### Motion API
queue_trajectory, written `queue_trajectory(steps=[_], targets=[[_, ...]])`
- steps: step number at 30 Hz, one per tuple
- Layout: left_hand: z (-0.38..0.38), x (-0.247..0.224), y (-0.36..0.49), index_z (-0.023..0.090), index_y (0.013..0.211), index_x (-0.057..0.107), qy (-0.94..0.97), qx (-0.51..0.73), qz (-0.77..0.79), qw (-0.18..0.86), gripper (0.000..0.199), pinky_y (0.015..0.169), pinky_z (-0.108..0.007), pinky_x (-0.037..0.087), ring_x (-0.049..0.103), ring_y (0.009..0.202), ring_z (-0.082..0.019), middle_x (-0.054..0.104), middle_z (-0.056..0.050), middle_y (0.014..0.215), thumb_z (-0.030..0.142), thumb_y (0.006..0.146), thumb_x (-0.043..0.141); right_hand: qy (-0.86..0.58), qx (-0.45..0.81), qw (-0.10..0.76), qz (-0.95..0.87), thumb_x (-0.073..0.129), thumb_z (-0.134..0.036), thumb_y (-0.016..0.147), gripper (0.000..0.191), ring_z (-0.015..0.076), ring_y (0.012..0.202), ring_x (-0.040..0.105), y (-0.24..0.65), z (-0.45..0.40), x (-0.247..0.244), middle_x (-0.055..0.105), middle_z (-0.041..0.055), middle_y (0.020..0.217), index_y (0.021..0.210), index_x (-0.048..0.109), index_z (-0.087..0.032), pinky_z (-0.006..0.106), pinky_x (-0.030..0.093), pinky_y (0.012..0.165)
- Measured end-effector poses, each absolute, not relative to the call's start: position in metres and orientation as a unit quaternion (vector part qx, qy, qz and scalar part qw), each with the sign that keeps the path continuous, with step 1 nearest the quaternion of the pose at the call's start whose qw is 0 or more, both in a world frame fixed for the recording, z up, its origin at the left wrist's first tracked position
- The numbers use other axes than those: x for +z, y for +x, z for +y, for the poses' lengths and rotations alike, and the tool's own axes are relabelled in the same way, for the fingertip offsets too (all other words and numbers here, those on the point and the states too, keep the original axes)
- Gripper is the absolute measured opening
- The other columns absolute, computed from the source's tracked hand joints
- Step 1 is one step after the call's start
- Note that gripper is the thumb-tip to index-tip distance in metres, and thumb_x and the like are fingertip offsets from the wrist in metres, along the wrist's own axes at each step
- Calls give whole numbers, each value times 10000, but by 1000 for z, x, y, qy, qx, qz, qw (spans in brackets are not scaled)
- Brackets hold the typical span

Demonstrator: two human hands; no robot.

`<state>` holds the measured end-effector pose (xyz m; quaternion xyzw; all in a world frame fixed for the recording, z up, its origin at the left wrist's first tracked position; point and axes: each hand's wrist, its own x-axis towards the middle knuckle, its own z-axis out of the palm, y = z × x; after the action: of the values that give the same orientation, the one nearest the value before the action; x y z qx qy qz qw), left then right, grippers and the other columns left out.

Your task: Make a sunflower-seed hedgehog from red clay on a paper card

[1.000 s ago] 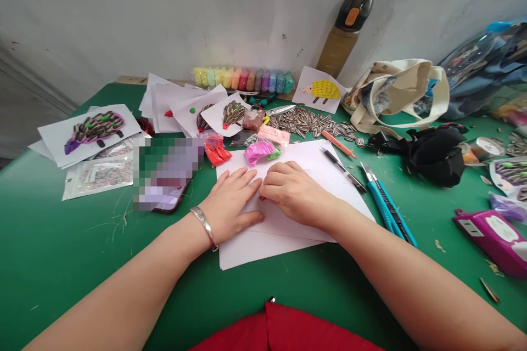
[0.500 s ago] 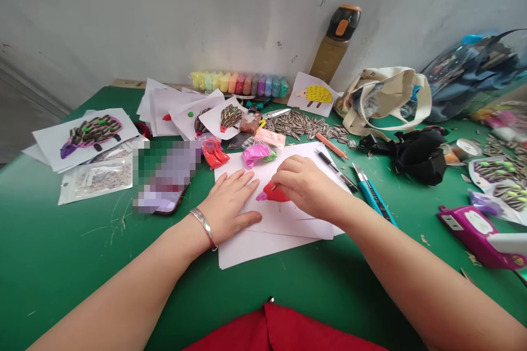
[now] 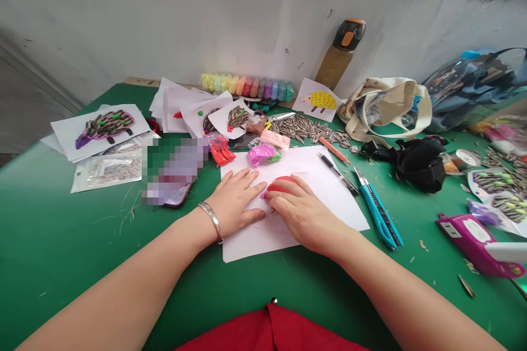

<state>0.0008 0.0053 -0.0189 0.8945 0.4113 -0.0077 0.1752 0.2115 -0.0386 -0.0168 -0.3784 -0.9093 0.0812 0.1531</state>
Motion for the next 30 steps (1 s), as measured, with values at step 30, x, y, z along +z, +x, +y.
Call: queue_trajectory(steps=[30], targets=[[7, -27, -1, 229, 1397, 469, 901, 18, 400, 169, 599, 1118, -619, 224, 291, 1402, -352, 390, -141, 1501, 539, 890, 537, -369, 112, 144, -911, 370, -123, 980, 184, 243, 1316, 399, 208, -41, -23, 670, 43, 1127, 918, 532, -187, 521, 205, 1169]])
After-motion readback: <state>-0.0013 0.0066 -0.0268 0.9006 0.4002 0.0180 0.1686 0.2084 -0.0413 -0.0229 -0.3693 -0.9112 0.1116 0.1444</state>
